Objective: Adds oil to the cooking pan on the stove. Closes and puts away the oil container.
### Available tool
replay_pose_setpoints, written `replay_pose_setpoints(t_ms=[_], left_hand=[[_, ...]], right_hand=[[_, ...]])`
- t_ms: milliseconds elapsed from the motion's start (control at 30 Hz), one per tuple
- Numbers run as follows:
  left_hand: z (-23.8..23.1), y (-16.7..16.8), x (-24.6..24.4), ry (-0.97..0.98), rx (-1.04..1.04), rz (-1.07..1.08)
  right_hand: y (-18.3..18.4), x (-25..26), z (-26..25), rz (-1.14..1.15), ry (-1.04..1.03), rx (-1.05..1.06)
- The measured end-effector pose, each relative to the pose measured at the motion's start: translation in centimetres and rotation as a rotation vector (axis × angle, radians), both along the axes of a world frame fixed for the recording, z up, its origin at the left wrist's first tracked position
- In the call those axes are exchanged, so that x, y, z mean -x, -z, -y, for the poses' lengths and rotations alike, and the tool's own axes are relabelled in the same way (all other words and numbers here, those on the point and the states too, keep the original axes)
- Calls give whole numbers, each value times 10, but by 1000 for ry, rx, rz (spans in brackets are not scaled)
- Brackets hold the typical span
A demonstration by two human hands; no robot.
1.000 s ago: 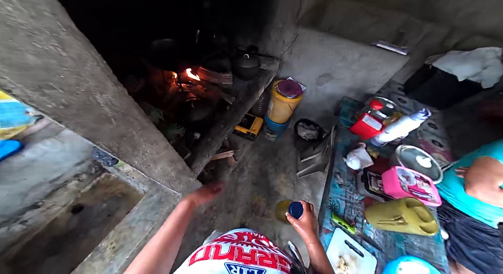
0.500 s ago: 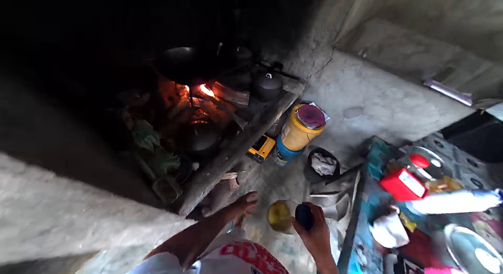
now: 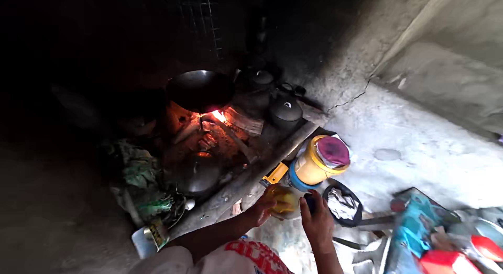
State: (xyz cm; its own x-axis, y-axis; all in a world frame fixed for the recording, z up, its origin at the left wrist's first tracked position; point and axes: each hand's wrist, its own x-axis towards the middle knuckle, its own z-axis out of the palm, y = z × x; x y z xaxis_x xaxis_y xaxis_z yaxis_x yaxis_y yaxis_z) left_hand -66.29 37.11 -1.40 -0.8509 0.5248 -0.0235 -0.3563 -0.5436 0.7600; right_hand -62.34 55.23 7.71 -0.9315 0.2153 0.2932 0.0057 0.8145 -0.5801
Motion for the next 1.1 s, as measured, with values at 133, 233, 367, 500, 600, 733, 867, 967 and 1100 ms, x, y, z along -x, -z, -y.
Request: replay_pose_setpoints(t_ms=[133,233,367,500,600,733,867,967,1100], left_hand=[[-15,-13,28,-37,-20,125],[-28,-13,49,-69,-70,147],[-58,-10,75,-70,-227,163],[-90,-5,99,-153,-216,199],[-106,-10,113,-356,-65,128],[-126,2,130,-506,13,17],[-142,11,142,-517,-46,158],[-144,14,151,-459,-135,202],[-143,14,159,-283,-257,222]], right_hand=[[-6,53,-17,-117,-101,-118],[-2,87,-35,-222,-245,-153],[-5,129,-64,-348,-433,-160],[-8,175,-104,-212,-584,-95],[-10,203,-126,99,-613,1],[-12,229,-134,373,-550,45],[-4,240,-136,240,-508,-9],[11,243,-145,25,-547,5],[26,252,-161,-289,-702,-53]])
